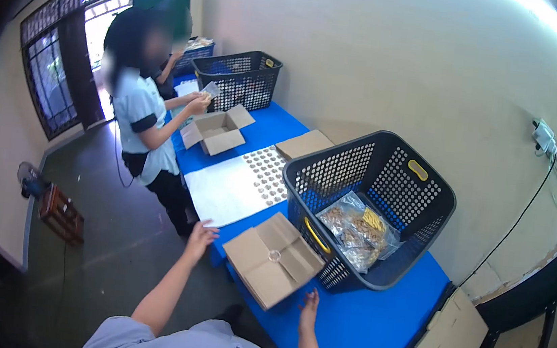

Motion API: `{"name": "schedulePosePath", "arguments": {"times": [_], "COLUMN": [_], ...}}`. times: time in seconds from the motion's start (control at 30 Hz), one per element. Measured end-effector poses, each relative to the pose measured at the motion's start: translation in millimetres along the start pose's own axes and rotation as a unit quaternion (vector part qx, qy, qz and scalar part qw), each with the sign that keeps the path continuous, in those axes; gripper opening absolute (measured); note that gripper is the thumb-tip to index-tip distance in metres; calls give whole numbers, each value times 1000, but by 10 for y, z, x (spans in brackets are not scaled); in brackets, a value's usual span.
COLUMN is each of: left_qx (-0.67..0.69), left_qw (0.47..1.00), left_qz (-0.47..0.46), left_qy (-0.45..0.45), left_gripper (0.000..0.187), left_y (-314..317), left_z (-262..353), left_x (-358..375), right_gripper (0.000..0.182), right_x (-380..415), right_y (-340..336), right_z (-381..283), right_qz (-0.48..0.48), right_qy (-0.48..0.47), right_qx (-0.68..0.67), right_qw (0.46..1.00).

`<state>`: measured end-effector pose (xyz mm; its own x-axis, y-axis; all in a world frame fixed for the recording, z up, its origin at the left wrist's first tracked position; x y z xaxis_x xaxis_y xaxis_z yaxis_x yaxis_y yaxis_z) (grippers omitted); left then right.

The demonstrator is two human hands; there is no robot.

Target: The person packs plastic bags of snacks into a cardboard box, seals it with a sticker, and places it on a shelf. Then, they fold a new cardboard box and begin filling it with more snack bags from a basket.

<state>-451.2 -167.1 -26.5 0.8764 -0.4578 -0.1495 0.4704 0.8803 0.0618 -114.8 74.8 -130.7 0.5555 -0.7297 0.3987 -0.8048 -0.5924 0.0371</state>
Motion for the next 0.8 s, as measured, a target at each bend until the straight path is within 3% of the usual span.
{"name": "schedulePosePath", "arguments": {"times": [0.07,0.1,0.13,0.2,0.23,0.3,0.37,0.47,0.6,0.7,0.8], "left_qx": [29,24,22,-16,-21,-30,58,114,93,167,151], "left_qw": [991,978,959,889,883,864,866,811,818,790,709], "left_qz": [-126,-188,-248,-410,-418,-452,-436,-488,-493,-500,-604], "left_qy": [-43,-89,-135,-202,-211,-218,-239,-302,-282,-313,-332], "left_gripper": [38,40,44,51,55,60,68,74,69,62,62], "left_y": [351,545,774,1207,1280,1342,1351,1515,1383,1195,1375], "left_z": [-464,-586,-647,-480,-659,-934,-1010,-1045,-1292,-1348,-1356], "left_x": [-398,-449,-475,-332,-342,-386,-477,-238,-22,290,788], "right_gripper": [53,51,57,51,51,45,45,46,46,50,57], "right_x": [-262,-225,-325,-381,-377,-357,-346,-178,86,489,1046], "right_y": [122,242,314,442,472,633,618,692,894,932,1029], "right_z": [58,-23,-10,87,59,200,265,504,704,643,517], "right_qz": [26,66,60,57,77,22,55,74,95,142,174], "right_qy": [-56,-30,-74,-139,-147,-65,-67,-31,-7,-11,0], "right_qx": [-120,-163,-192,-217,-223,-404,-412,-422,-456,-482,-521], "right_qw": [991,984,977,965,961,912,907,903,885,865,836]}}
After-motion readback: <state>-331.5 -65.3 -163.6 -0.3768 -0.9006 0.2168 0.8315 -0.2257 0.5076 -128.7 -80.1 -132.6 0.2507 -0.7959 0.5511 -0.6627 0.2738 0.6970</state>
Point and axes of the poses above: each hand's wrist, its own x-axis away from the middle knuckle, its own y-axis out of the palm, z = x × y, the point moved 8 cm from there along -x, towards the middle knuckle, and after that the axes turned 4 degrees about y, right-handed, at the moved point
